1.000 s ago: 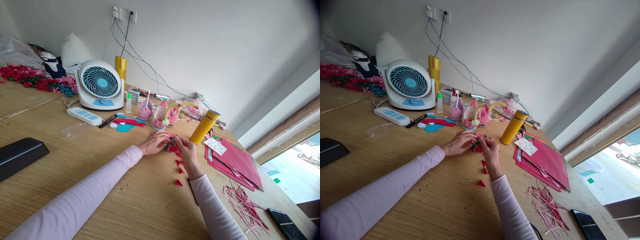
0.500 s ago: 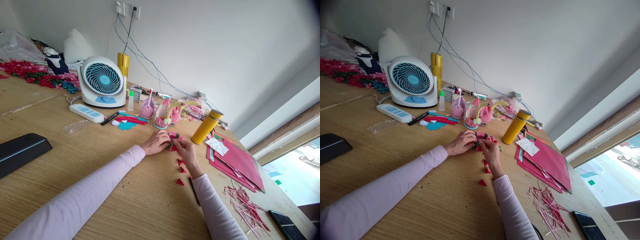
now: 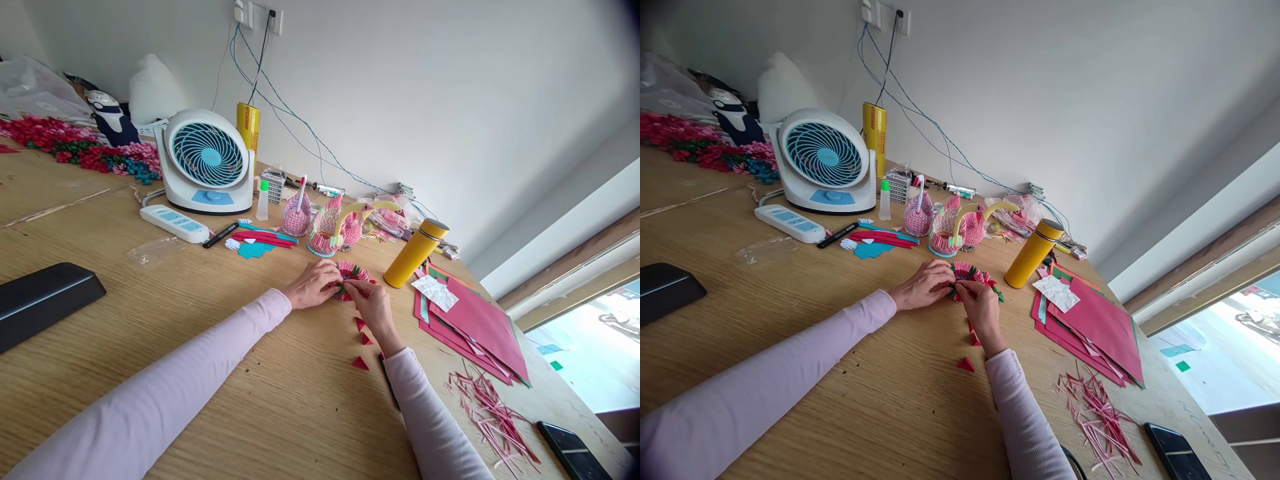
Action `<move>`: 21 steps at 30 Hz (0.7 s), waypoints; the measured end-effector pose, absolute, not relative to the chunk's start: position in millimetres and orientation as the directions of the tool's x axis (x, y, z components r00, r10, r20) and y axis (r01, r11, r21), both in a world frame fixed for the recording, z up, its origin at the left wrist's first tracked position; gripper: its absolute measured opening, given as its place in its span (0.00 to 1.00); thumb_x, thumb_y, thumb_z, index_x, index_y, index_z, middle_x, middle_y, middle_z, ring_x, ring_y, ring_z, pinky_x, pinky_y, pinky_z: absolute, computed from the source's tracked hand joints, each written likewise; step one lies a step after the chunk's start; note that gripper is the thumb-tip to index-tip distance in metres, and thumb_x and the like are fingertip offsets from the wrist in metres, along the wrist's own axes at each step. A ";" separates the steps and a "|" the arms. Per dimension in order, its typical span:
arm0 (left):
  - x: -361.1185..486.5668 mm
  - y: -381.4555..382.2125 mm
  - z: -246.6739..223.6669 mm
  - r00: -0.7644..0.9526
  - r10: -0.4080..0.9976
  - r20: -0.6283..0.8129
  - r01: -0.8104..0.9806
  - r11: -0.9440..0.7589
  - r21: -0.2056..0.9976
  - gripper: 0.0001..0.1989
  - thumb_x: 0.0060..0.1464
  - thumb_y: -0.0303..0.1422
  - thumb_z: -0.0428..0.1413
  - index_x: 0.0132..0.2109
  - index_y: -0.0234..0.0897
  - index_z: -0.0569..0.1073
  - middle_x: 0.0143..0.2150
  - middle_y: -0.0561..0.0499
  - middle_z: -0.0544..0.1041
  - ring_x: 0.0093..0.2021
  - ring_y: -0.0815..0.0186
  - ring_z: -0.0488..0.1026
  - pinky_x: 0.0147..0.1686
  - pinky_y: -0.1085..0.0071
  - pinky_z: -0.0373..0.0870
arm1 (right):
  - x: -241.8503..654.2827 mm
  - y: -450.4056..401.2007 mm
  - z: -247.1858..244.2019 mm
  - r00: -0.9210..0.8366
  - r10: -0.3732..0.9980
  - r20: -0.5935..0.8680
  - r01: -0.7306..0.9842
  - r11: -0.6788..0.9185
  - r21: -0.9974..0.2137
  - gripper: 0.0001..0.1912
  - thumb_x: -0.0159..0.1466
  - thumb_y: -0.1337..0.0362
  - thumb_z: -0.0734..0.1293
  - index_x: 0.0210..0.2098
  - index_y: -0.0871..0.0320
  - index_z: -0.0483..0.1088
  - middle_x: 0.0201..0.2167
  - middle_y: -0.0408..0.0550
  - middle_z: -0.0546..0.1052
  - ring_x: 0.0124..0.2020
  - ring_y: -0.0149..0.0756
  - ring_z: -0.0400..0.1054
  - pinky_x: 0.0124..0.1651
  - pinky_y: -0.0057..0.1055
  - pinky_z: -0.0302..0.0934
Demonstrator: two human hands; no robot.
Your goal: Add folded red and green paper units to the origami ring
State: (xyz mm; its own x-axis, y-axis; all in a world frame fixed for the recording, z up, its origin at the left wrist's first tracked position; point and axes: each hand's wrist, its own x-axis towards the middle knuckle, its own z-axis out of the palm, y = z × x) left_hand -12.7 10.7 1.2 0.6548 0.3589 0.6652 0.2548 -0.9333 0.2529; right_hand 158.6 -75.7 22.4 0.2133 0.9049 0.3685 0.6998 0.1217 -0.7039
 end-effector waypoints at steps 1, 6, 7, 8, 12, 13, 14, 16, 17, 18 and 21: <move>-12.7 10.9 0.9 0.656 0.360 0.664 0.255 -0.933 0.254 0.06 0.59 0.31 0.56 0.43 0.38 0.76 0.43 0.47 0.76 0.53 0.58 0.68 0.54 0.59 0.66 | 159.0 -75.5 21.9 0.204 0.902 0.381 0.720 0.125 -0.682 0.16 0.59 0.49 0.68 0.38 0.51 0.82 0.21 0.44 0.77 0.22 0.36 0.66 0.27 0.31 0.58; -12.3 11.7 -0.1 0.660 0.364 0.658 0.256 -0.932 0.259 0.07 0.60 0.32 0.55 0.44 0.37 0.75 0.43 0.46 0.76 0.53 0.57 0.67 0.54 0.58 0.65 | 161.3 -75.2 21.2 0.184 0.907 0.379 0.751 0.119 -0.649 0.13 0.60 0.52 0.68 0.39 0.48 0.81 0.27 0.45 0.80 0.27 0.38 0.70 0.30 0.31 0.60; -12.2 11.7 -0.1 0.661 0.362 0.658 0.255 -0.932 0.258 0.07 0.60 0.32 0.55 0.44 0.37 0.75 0.43 0.46 0.76 0.53 0.57 0.67 0.54 0.58 0.65 | 161.8 -75.3 21.6 0.189 0.914 0.359 0.752 0.100 -0.651 0.14 0.60 0.53 0.68 0.40 0.49 0.81 0.26 0.45 0.80 0.26 0.37 0.70 0.29 0.31 0.60; -12.2 11.6 0.2 0.661 0.361 0.658 0.254 -0.933 0.256 0.07 0.60 0.32 0.55 0.44 0.37 0.75 0.43 0.46 0.76 0.53 0.57 0.67 0.54 0.58 0.65 | 162.2 -75.4 22.1 0.194 0.920 0.340 0.754 0.082 -0.652 0.14 0.61 0.52 0.67 0.40 0.50 0.80 0.25 0.45 0.79 0.25 0.36 0.69 0.28 0.30 0.59; -12.3 10.0 2.5 0.668 0.359 0.652 0.246 -0.933 0.262 0.07 0.60 0.32 0.55 0.44 0.37 0.76 0.43 0.46 0.76 0.53 0.58 0.67 0.54 0.59 0.65 | 162.3 -76.7 26.3 0.172 0.934 0.313 0.789 0.060 -0.611 0.14 0.61 0.52 0.66 0.38 0.51 0.80 0.24 0.44 0.78 0.25 0.36 0.69 0.28 0.30 0.59; -12.4 9.5 3.3 0.669 0.361 0.650 0.243 -0.932 0.268 0.07 0.61 0.32 0.55 0.44 0.37 0.76 0.43 0.46 0.76 0.53 0.58 0.67 0.55 0.59 0.65 | 161.8 -77.3 27.8 0.166 0.933 0.320 0.809 0.056 -0.585 0.13 0.61 0.52 0.66 0.38 0.50 0.80 0.25 0.44 0.78 0.26 0.36 0.70 0.29 0.30 0.59; -12.4 9.1 3.9 0.671 0.364 0.647 0.240 -0.931 0.274 0.07 0.61 0.32 0.55 0.44 0.37 0.76 0.43 0.46 0.76 0.53 0.58 0.67 0.55 0.59 0.65 | 161.1 -78.0 29.3 0.162 0.930 0.329 0.832 0.050 -0.553 0.13 0.61 0.53 0.66 0.38 0.50 0.80 0.26 0.44 0.79 0.27 0.37 0.70 0.30 0.30 0.60; -12.5 8.6 4.5 0.675 0.371 0.638 0.240 -0.928 0.285 0.07 0.61 0.32 0.54 0.44 0.38 0.76 0.43 0.46 0.76 0.53 0.58 0.67 0.55 0.60 0.64 | 159.5 -79.3 32.2 0.158 0.926 0.342 0.873 0.031 -0.486 0.12 0.61 0.54 0.66 0.38 0.49 0.80 0.27 0.45 0.79 0.29 0.37 0.71 0.32 0.30 0.60; -12.4 8.7 4.5 0.677 0.373 0.634 0.241 -0.927 0.288 0.08 0.61 0.32 0.54 0.44 0.38 0.76 0.44 0.46 0.76 0.54 0.57 0.66 0.56 0.60 0.64 | 158.8 -79.9 33.5 0.156 0.926 0.343 0.888 0.020 -0.459 0.12 0.61 0.54 0.67 0.38 0.49 0.80 0.28 0.45 0.80 0.29 0.38 0.71 0.33 0.30 0.60; -12.3 8.9 4.2 0.679 0.374 0.631 0.242 -0.926 0.289 0.08 0.61 0.32 0.54 0.44 0.38 0.76 0.44 0.46 0.76 0.54 0.57 0.66 0.56 0.60 0.63 | 158.2 -80.4 34.5 0.155 0.928 0.339 0.897 0.011 -0.441 0.12 0.62 0.54 0.67 0.39 0.49 0.80 0.28 0.45 0.80 0.30 0.38 0.72 0.33 0.30 0.60; -11.8 9.7 2.6 0.678 0.373 0.633 0.237 -0.927 0.291 0.07 0.61 0.33 0.54 0.44 0.39 0.76 0.44 0.47 0.76 0.55 0.57 0.66 0.56 0.60 0.63 | 157.2 -81.4 35.7 0.152 0.941 0.303 0.899 -0.004 -0.438 0.13 0.63 0.54 0.66 0.39 0.49 0.80 0.26 0.45 0.79 0.29 0.38 0.72 0.32 0.30 0.60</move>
State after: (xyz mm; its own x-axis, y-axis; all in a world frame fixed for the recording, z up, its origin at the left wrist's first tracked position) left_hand -11.8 9.7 2.6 0.6782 0.3728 0.6333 0.2374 -0.9267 0.2913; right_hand 157.2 -81.4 35.7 0.1517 0.9408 0.3032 0.8990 -0.0039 -0.4378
